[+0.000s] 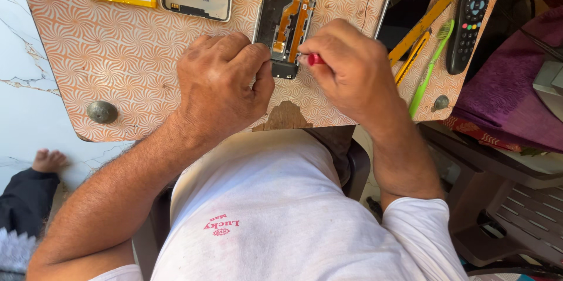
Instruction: The person uses a red screwdriver to manipulate small components inside a disassembled smartphone chassis. They repeatedly loosen and tighten screws on a metal bracket near the bottom of the device, occasionally adjusting the bracket with their fingers. The workspace contains other phone parts, including a battery and screen assembly.
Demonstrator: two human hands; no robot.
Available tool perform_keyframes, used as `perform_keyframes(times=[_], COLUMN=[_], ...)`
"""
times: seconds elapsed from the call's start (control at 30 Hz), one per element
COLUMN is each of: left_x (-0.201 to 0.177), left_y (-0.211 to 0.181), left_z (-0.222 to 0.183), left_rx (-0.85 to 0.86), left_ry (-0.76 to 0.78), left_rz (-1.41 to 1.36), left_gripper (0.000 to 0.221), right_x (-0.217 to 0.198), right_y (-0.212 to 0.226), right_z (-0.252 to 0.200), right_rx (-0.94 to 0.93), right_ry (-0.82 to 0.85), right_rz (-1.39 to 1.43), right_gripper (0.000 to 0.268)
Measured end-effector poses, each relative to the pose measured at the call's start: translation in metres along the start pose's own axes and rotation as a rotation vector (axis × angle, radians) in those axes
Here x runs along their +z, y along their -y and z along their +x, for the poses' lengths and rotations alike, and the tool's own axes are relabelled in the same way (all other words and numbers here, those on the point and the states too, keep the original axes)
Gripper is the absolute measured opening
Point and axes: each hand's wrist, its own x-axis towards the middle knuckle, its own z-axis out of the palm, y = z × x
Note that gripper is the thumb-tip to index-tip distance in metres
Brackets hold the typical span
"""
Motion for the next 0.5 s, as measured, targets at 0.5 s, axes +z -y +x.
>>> perform_keyframes(times=[0.5], left_x=[0.001], left_y=[-0.001], left_z=[0.0], left_rx=[0.016], left_ry=[0.016], left_rz=[0.048], left_gripper=[0.009], right_x=[0.013], right_y=[0.016], right_z=[0.022], right_rx=[-0.022], right_ry=[0.204], right_rz=[-0.438], right_gripper=[0.016])
